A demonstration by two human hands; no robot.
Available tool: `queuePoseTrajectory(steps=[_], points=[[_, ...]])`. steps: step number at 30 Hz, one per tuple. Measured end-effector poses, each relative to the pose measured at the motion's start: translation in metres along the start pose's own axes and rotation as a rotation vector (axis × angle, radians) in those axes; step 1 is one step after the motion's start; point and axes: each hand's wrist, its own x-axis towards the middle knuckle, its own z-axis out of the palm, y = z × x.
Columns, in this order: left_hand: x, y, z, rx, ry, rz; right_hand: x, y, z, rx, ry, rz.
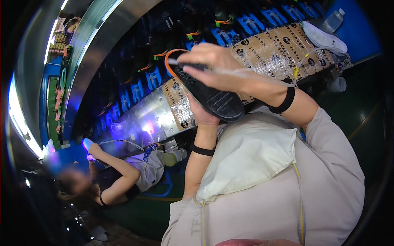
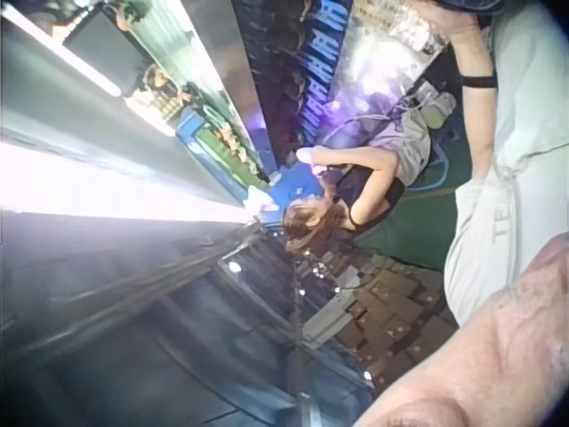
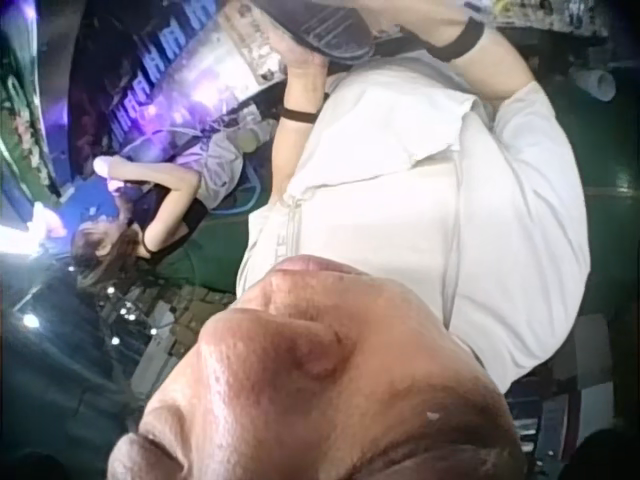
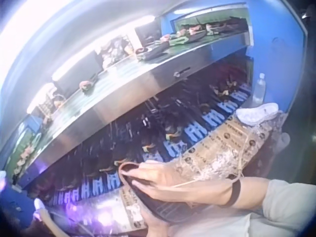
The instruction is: The person repeatedly picks up black clogs from a conveyor belt and scrubs the soles with a brush. They then place the shoes back onto the belt. A coworker is visible in the background performing a similar task.
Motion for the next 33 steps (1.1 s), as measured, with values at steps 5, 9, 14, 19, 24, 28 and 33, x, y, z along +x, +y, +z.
queuePoseTrajectory(steps=[5, 9, 14, 19, 24, 28, 33], points=[[0.010, 0.013, 0.000, 0.048, -0.146, 0.096, 0.000, 0.010, -0.008, 0.369, -0.272, -0.042], [0.000, 0.013, 0.014, 0.023, -0.107, 0.063, 0.002, 0.004, -0.011, 0.109, -0.167, -0.116], [0.008, 0.018, 0.005, -0.095, -0.296, 0.045, 0.001, 0.000, -0.020, 0.457, -0.393, -0.055], [0.015, 0.025, -0.001, 0.056, -0.092, 0.127, 0.001, -0.009, -0.023, 0.046, -0.322, -0.190], [0.017, 0.041, -0.002, 0.225, -0.290, 0.176, -0.002, -0.020, -0.024, 0.306, -0.320, -0.050], [0.021, 0.052, 0.013, 0.016, -0.210, 0.210, -0.001, -0.033, -0.031, 0.042, -0.581, -0.330], [0.030, 0.071, 0.025, -0.208, -0.426, 0.060, -0.002, -0.025, -0.037, 0.094, -0.332, -0.248]])
